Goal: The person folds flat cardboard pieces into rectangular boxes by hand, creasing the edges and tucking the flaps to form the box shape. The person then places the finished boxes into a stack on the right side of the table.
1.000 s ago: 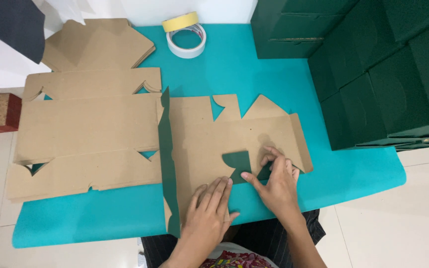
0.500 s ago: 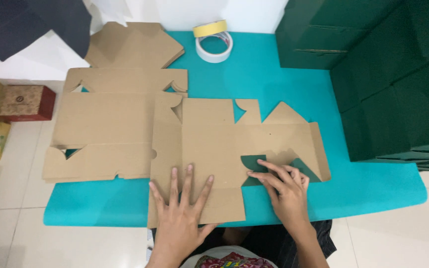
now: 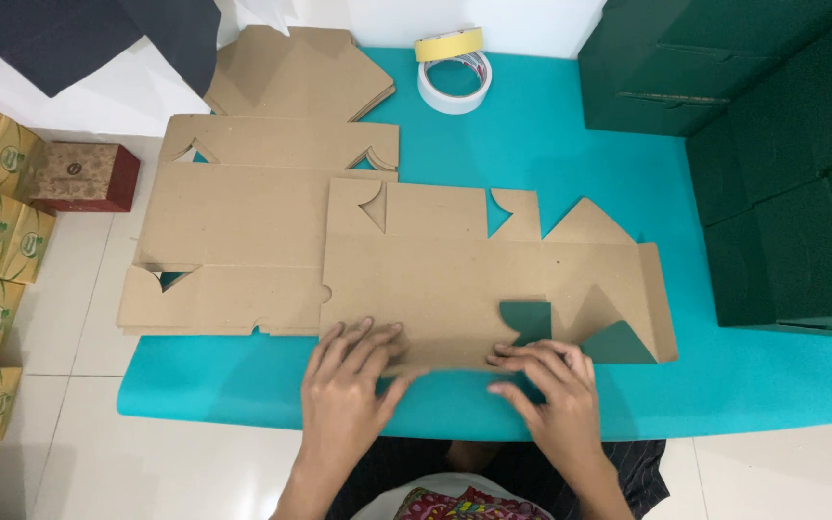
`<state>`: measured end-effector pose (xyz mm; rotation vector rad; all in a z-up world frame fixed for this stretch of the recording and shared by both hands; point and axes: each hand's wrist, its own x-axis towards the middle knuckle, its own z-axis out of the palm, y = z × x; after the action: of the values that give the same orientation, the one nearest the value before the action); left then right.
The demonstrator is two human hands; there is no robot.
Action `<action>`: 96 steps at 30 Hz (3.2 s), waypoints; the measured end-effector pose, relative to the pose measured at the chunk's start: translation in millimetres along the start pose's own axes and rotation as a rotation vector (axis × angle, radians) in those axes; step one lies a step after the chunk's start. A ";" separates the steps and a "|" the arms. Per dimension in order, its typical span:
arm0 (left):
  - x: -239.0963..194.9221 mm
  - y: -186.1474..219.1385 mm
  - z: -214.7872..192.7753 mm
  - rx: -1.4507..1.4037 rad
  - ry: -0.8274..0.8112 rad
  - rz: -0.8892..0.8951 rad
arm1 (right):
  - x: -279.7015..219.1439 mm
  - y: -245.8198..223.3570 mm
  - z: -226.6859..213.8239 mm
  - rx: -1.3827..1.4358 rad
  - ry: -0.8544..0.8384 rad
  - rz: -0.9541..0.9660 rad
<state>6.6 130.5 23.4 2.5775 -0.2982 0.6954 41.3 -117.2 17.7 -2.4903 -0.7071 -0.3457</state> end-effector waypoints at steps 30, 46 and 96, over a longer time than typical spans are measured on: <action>6.5 6.8 35.4 0.588 -0.234 -0.169 | 8.3 -36.6 19.4 -0.219 -0.403 -0.237; 81.0 37.0 -11.9 -0.004 -0.293 0.452 | -10.2 70.6 -52.4 0.072 0.207 0.084; 140.3 28.3 152.3 -0.020 -0.337 0.655 | 65.1 102.9 -27.8 -0.404 0.010 0.019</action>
<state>181.2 20.8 -10.7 2.5606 -1.2837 0.4454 149.0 -180.3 22.3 -2.8687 -0.6616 -0.5393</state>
